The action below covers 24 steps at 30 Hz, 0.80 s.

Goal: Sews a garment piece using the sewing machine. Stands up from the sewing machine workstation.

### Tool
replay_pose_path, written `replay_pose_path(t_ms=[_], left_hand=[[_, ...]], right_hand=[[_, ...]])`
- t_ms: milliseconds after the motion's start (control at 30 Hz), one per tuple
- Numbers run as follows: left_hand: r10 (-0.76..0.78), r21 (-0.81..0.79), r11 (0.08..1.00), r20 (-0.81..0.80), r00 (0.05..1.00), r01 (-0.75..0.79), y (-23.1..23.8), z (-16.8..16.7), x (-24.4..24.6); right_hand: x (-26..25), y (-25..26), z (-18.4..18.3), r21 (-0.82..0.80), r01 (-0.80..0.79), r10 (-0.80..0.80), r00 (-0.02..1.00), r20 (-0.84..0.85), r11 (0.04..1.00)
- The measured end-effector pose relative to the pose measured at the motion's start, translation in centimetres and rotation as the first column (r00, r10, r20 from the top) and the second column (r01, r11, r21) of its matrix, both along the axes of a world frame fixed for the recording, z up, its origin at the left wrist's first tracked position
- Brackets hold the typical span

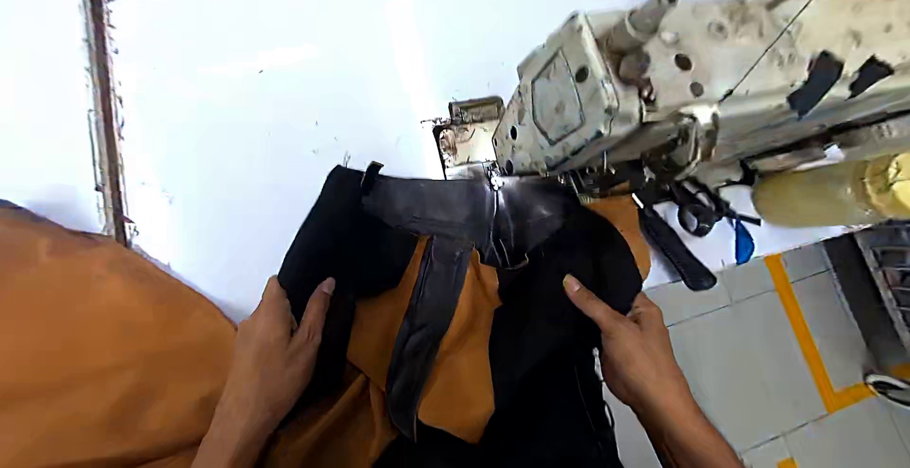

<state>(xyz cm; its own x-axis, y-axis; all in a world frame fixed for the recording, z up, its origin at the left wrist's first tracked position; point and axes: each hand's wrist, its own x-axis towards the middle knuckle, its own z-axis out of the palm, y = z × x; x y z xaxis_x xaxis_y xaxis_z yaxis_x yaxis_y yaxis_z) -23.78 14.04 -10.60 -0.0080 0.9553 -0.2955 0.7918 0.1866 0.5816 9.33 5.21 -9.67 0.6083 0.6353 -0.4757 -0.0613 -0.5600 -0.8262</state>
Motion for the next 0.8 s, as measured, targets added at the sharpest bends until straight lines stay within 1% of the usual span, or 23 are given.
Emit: replay_pose_path(t_ms=[67, 167, 233, 300, 333, 367, 433, 467, 500, 533, 567, 600, 633, 700, 733, 767, 800], left_hand=[[0.002, -0.019, 1.0, 0.02, 1.0, -0.001, 0.6, 1.6, 0.1], [0.067, -0.011, 0.998, 0.054, 0.996, -0.067, 1.7, 3.3, -0.4], [0.078, 0.015, 0.997, 0.116, 0.99, -0.08, 1.9, 3.9, -1.3], [0.011, -0.009, 1.0, 0.187, 0.982, -0.009, 1.5, 4.5, -1.9], [-0.01, -0.021, 1.0, 0.195, 0.981, 0.014, 1.0, 4.3, -2.0], [-0.033, -0.036, 0.999, 0.178, 0.983, 0.04, 0.6, 3.8, -2.0], [-0.102, -0.094, 0.99, 0.06, 0.993, 0.108, 0.1, 2.1, -2.2], [-0.151, -0.116, 0.983, -0.065, 0.986, 0.143, 0.0, 1.6, -2.3], [-0.195, -0.112, 0.978, -0.223, 0.955, 0.174, 0.2, 1.7, -1.9], [-0.228, -0.079, 0.974, -0.389, 0.893, 0.214, 0.6, 2.3, -1.3], [-0.244, -0.024, 0.962, -0.521, 0.818, 0.272, 0.8, 3.2, -0.6], [-0.253, 0.039, 0.941, -0.577, 0.777, 0.336, 1.0, 4.4, 0.5], [-0.261, 0.109, 0.916, -0.567, 0.782, 0.385, 1.4, 5.7, 2.3], [-0.318, 0.222, 0.859, -0.475, 0.82, 0.461, 2.2, 7.7, 8.0], [-0.371, 0.273, 0.825, -0.398, 0.839, 0.494, 2.5, 7.7, 11.2], [-0.438, 0.295, 0.803, -0.299, 0.848, 0.518, 2.8, 6.7, 14.1], [-0.496, 0.28, 0.797, -0.201, 0.845, 0.535, 2.8, 5.1, 16.7]], right_hand=[[0.1, -0.5, -0.1, 0.016, -0.004, 0.005, 0.999, -0.046, 1.0], [1.0, 0.4, -0.2, 0.106, 0.032, -0.018, 0.991, -0.13, 0.994], [2.3, 1.9, 1.7, 0.128, 0.047, -0.026, 0.986, -0.166, 0.991], [4.6, 2.7, 4.4, 0.14, 0.017, 0.002, 0.991, -0.134, 0.99], [5.8, 2.8, 5.1, 0.123, -0.022, 0.031, 0.997, -0.074, 0.992], [7.1, 2.8, 4.9, 0.084, -0.097, 0.097, 0.995, 0.005, 0.992], [9.3, 1.9, 2.3, -0.085, -0.291, 0.301, 0.94, 0.163, 0.953], [9.9, 1.3, 0.7, -0.171, -0.342, 0.374, 0.901, 0.219, 0.924], [10.0, 0.8, -0.5, -0.227, -0.355, 0.408, 0.875, 0.261, 0.907], [10.1, 0.5, -1.1, -0.253, -0.35, 0.416, 0.861, 0.292, 0.902], [10.1, 0.3, -1.2, -0.267, -0.345, 0.419, 0.854, 0.309, 0.9], [10.0, -0.1, -1.0, -0.283, -0.355, 0.437, 0.84, 0.322, 0.891], [10.2, -0.3, -0.5, -0.298, -0.378, 0.468, 0.813, 0.346, 0.877], [10.6, 0.0, 0.8, -0.31, -0.42, 0.519, 0.751, 0.408, 0.853], [10.7, 0.3, 1.6, -0.305, -0.44, 0.534, 0.721, 0.441, 0.845], [10.7, 0.7, 2.2, -0.296, -0.45, 0.538, 0.681, 0.497, 0.843], [10.3, 1.3, 2.7, -0.276, -0.46, 0.529, 0.629, 0.57, 0.844]])
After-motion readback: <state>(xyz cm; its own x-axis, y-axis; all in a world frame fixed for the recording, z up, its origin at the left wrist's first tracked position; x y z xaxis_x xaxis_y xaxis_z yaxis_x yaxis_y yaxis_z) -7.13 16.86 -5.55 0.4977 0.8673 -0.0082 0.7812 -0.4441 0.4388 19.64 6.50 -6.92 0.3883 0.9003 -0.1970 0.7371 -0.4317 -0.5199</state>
